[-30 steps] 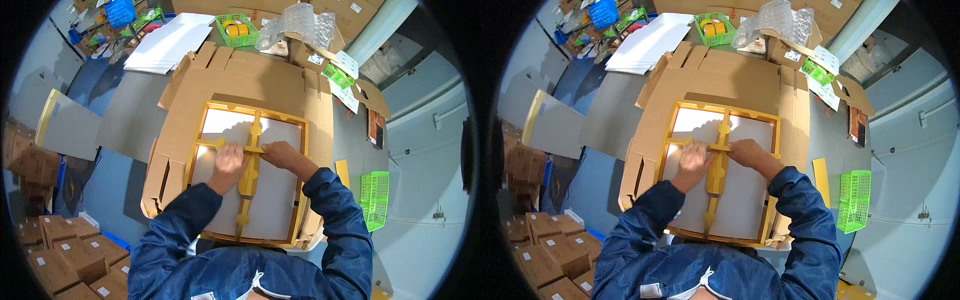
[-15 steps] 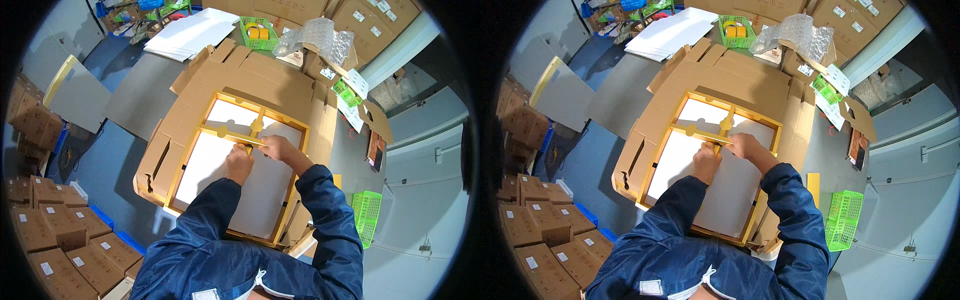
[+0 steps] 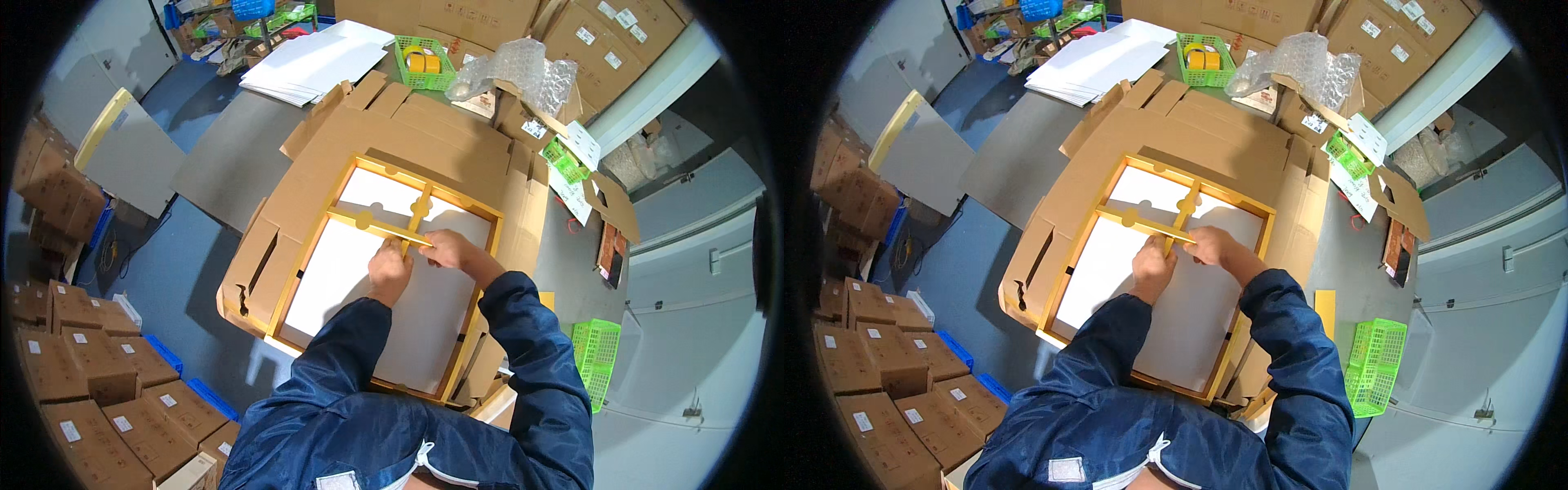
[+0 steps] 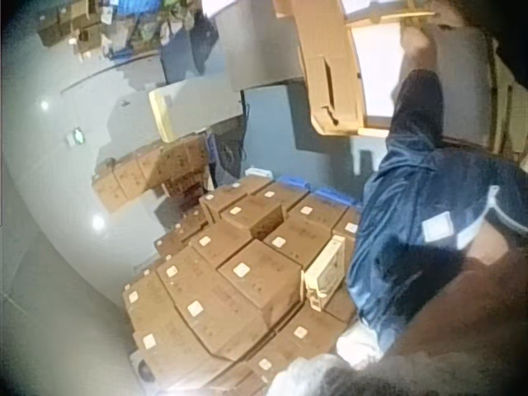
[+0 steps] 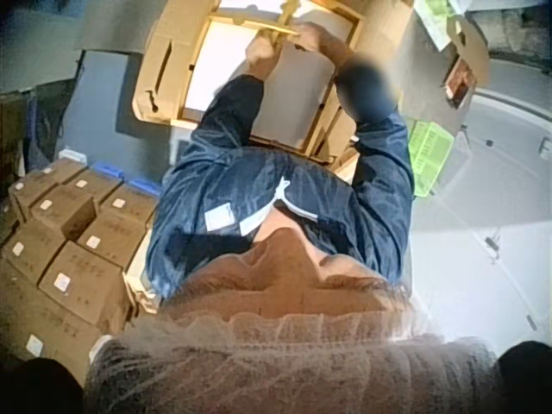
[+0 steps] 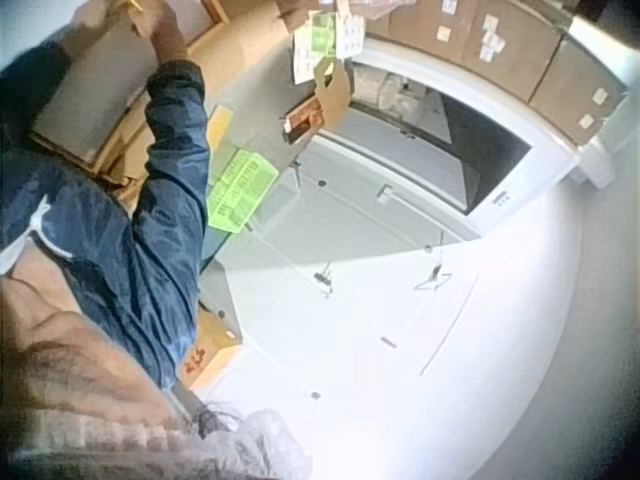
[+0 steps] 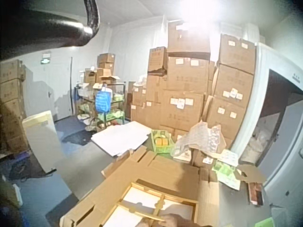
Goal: The person assembles a yellow plastic divider frame by inserting multiple yellow plastic pieces into slots on a white base. They then place the assembled frame into a cardboard box and fold the flaps to close it.
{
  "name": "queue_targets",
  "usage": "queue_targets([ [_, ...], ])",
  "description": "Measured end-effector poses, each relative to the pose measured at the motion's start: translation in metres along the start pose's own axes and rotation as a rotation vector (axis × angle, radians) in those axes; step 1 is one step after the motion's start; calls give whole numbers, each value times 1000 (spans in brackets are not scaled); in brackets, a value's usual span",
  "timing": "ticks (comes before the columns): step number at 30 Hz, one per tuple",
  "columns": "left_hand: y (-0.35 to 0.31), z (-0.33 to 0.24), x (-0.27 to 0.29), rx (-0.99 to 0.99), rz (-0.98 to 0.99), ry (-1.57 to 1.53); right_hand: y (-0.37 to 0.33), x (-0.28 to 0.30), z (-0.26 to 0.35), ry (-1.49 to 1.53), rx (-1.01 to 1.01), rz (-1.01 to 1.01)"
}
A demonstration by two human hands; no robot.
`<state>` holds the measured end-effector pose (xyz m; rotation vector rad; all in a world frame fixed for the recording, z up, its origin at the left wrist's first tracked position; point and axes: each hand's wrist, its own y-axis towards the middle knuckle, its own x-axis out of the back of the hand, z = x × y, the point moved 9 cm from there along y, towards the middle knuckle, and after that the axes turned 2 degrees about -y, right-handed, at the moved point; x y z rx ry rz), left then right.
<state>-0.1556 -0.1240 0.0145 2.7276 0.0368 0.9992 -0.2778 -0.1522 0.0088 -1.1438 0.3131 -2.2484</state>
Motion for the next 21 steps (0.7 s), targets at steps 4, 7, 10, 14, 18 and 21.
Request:
queue_targets([
  [4,2,2,-2,-2,-15,27,3,-8,-6,-24,-12,-11],
  [7,2,-8,0,-170,-54,21,-3,0,5,-423,99,-231],
  [10,5,-10,1,-139,-61,157,-7,-2,2,-426,40,-234],
  [14,12,-70,25,-321,29,300,-74,52,5,-218,315,-757],
  [18,-1,-133,-23,-877,127,213,-155,33,-102,22,-225,-907],
  [21,-4,-138,-74,-950,341,107,-158,-40,-101,179,-548,-529],
])
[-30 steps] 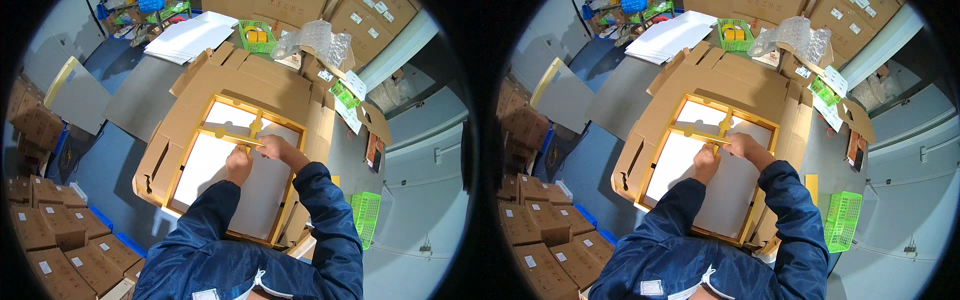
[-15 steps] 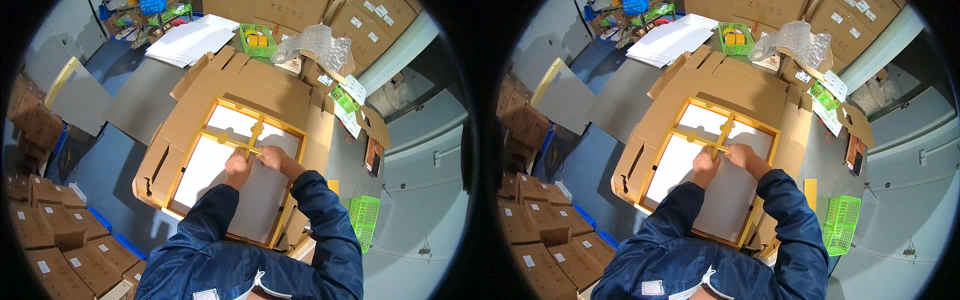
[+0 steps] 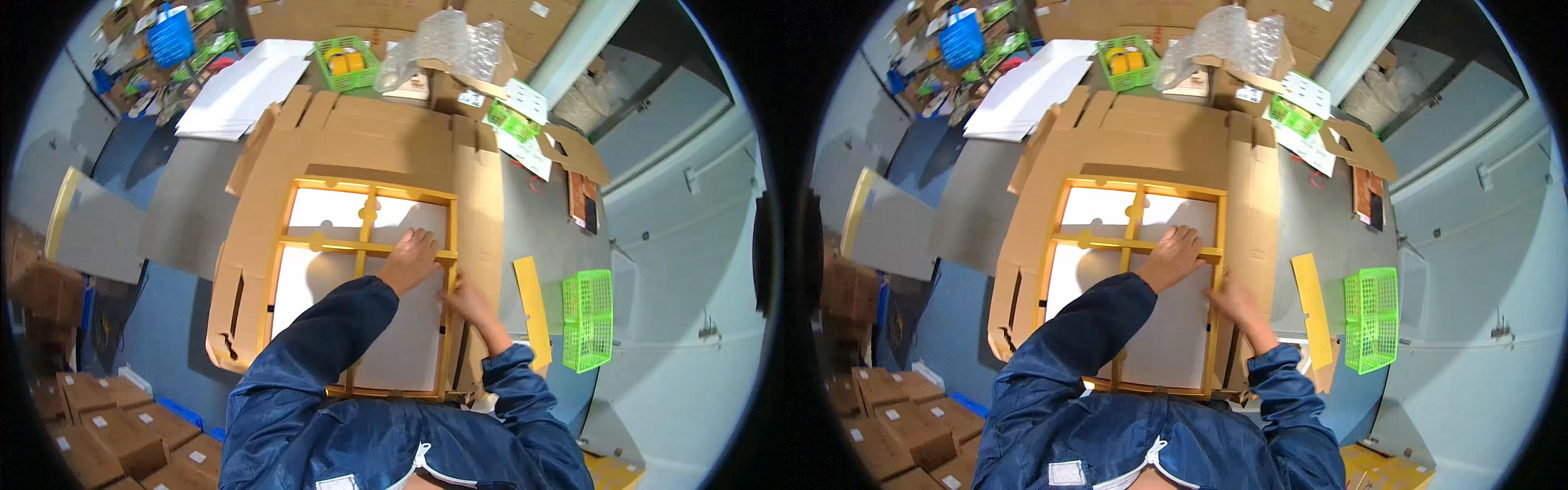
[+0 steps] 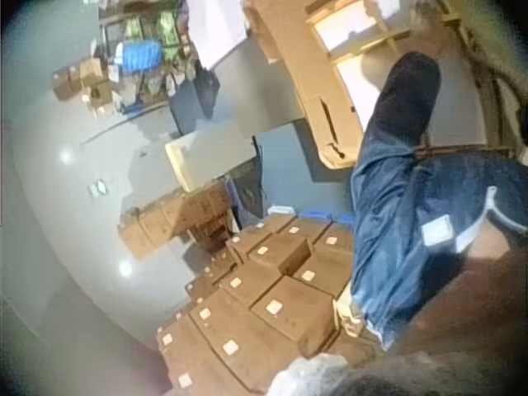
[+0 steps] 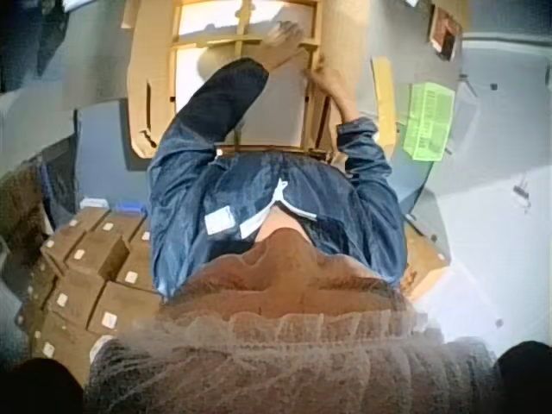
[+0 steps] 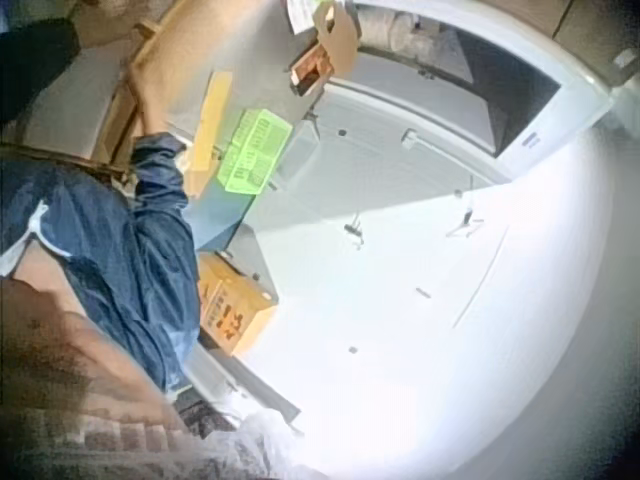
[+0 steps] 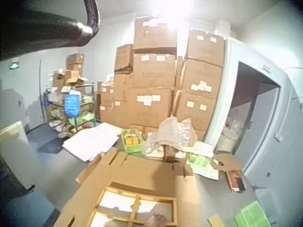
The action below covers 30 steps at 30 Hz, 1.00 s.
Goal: The person assembles a yellow plastic divider frame by inserting multiple yellow plastic pieces into slots on a white base. They then place the assembled frame into a cardboard box and fold the flaps to close it.
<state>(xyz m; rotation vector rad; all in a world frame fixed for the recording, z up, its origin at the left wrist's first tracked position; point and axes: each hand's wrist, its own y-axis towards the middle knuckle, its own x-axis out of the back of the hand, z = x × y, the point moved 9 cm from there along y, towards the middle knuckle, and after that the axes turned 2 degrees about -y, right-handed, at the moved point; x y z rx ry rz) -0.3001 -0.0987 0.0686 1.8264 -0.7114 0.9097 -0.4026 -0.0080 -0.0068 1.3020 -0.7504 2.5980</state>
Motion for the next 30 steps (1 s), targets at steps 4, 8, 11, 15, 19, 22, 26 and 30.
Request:
queue_targets([
  [4,0,9,-30,-14,124,28,-9,-20,-9,-32,0,-29],
  [8,-13,22,-53,-43,284,149,-2,-23,-9,-30,0,-42],
  [11,-24,22,-57,25,352,169,-8,-23,-4,-5,32,-64],
  [15,-14,24,-59,9,326,174,1,-20,2,-49,105,-138],
  [19,-10,20,-66,-64,335,169,3,-16,5,-103,104,-159],
  [22,-2,20,-80,-79,339,175,10,-13,1,-111,43,-113],
  [26,25,24,-46,19,65,101,53,16,-6,-160,119,-89],
  [30,3,32,38,152,-50,-29,61,69,-1,-52,259,-440],
])
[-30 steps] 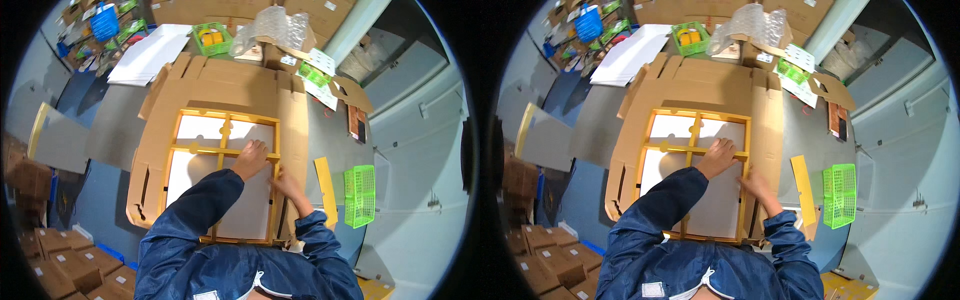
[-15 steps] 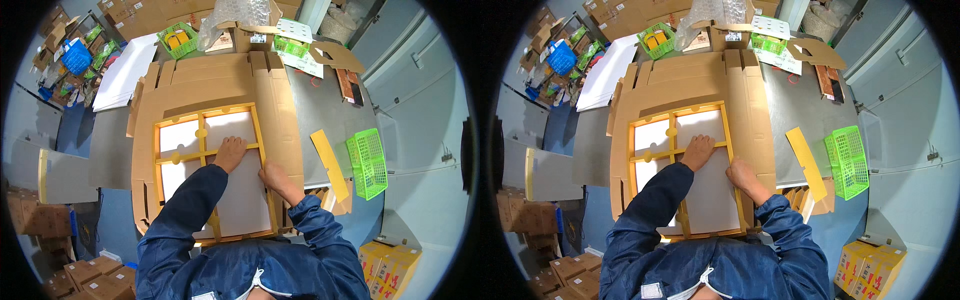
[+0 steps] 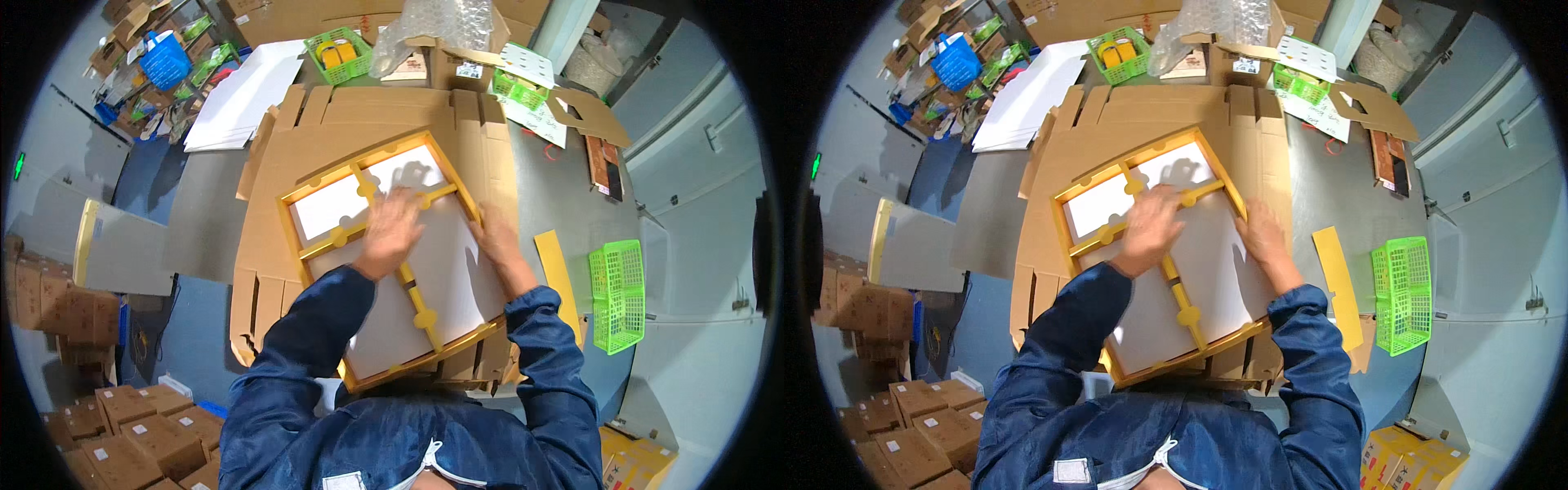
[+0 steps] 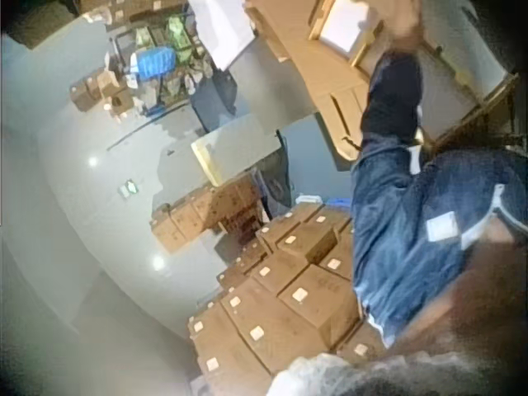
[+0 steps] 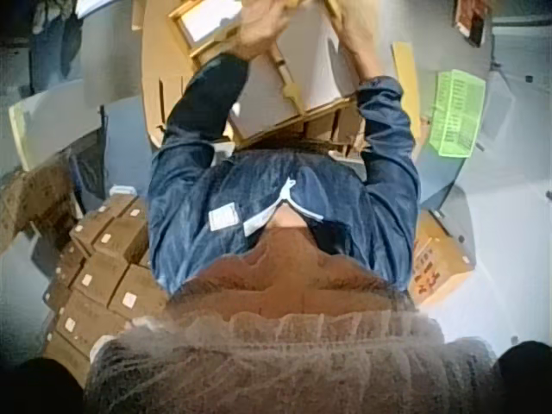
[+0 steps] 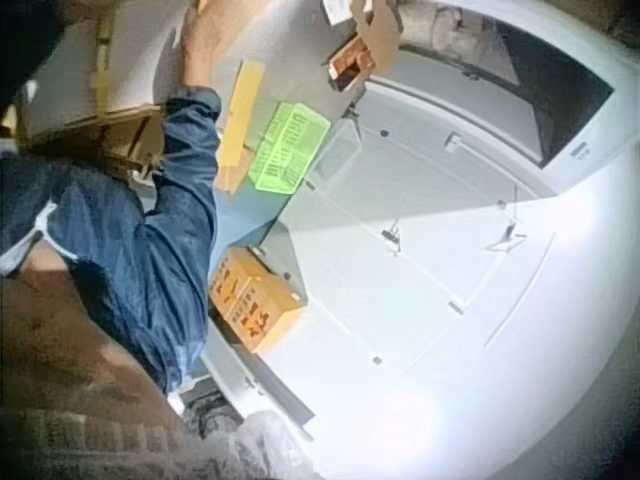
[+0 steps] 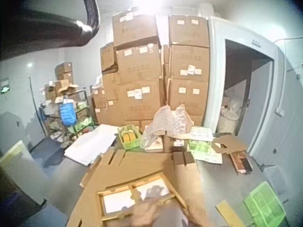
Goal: The person assembles a yellow plastic divider frame by inserting multiple yellow plastic pieces into slots on a white base. They then place the assembled frame into a cardboard box and fold the flaps to close it.
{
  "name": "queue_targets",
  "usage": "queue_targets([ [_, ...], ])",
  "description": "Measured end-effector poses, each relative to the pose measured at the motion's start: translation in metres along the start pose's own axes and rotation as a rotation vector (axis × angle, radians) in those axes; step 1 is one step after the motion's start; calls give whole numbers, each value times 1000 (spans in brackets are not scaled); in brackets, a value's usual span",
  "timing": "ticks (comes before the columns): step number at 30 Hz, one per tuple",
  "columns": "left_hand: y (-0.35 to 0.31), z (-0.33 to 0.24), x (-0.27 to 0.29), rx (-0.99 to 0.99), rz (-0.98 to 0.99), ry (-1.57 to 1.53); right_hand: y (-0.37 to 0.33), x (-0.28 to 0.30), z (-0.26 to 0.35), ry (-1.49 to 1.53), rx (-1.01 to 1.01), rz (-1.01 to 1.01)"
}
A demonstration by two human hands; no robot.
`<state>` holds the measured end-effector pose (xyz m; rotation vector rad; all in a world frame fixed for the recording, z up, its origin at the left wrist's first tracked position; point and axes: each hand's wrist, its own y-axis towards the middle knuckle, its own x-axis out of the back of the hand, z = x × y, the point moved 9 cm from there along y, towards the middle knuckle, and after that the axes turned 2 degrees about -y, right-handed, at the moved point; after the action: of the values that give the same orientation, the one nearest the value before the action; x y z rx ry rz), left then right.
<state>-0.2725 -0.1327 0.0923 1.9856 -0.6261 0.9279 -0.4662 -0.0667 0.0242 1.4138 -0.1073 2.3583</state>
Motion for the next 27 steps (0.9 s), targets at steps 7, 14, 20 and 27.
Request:
queue_targets([
  [7,-260,104,88,911,-277,-200,-70,58,19,135,141,-93],
  [14,-302,59,-6,1028,50,-419,-152,91,-192,-180,-341,-121],
  [20,-346,142,43,1043,72,-353,-252,46,-301,-312,-588,161],
  [27,-285,102,97,925,41,-151,-282,22,-320,-276,-880,213],
])
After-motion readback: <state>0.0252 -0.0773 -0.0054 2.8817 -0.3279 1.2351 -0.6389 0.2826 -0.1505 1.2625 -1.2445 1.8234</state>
